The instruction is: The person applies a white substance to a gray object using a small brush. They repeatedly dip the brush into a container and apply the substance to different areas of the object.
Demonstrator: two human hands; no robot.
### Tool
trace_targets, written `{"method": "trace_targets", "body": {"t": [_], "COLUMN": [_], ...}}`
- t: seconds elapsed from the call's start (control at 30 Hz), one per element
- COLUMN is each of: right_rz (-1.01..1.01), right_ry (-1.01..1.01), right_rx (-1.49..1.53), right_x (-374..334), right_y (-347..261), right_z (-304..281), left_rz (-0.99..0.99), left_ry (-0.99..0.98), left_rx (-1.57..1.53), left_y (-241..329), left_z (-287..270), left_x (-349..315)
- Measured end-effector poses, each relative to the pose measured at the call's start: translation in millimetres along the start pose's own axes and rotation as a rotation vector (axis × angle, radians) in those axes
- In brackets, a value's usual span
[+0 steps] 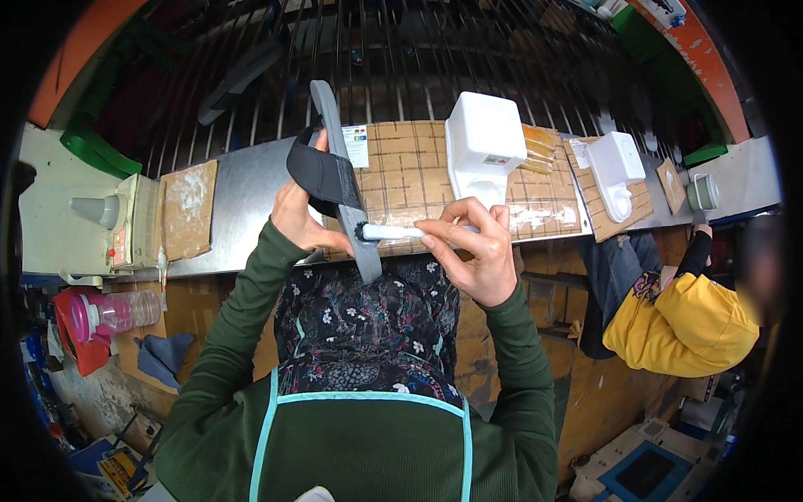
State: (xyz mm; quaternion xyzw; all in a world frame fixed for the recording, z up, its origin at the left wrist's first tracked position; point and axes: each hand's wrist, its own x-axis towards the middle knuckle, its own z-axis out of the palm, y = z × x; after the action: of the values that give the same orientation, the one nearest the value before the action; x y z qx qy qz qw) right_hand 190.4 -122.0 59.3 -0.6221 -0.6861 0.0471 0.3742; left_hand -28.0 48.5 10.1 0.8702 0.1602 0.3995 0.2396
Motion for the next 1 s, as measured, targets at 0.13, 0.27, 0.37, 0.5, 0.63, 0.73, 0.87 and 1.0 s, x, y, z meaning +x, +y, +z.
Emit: {"method": "trace_targets", "body": {"t": [0.13, 0.27, 0.37, 0.5, 0.63, 0.73, 0.87, 1.0], "right_rz": [0.0, -0.016, -0.045, -0.026, -0.021, -0.045, -0.092, -0.125], "right_ry": [-0.016, -0.004, 0.01, 0.025, 0.052, 0.082, 0.117, 0.141], "right_rx": [0.043, 0.069, 0.048, 0.1, 0.101, 0.102, 0.062, 0.05], "right_x": [2, 5, 7, 8, 13, 18, 25, 32], "right_y": [0, 1, 2, 4, 5, 4, 1, -2], "right_z": [-6, -7, -8, -10, -14, -18, -29, -40], "left_rz": [-0.041, -0.04, -0.088, -0.228, -0.296, -0.364, -0.436, -0.494], "left_ry": [-0.033, -0.032, -0.057, -0.092, -0.087, -0.121, -0.123, -0.138], "left_rx": [-0.075, -0.064, -0.12, -0.26, -0.307, -0.395, -0.584, -0.688], "left_y": [-3, -6, -7, -9, -8, -7, -5, -3], "left_z": [-3, -5, -6, -6, -3, -1, 7, 15], "left_x": [5, 10, 14, 21, 29, 34, 43, 53]}}
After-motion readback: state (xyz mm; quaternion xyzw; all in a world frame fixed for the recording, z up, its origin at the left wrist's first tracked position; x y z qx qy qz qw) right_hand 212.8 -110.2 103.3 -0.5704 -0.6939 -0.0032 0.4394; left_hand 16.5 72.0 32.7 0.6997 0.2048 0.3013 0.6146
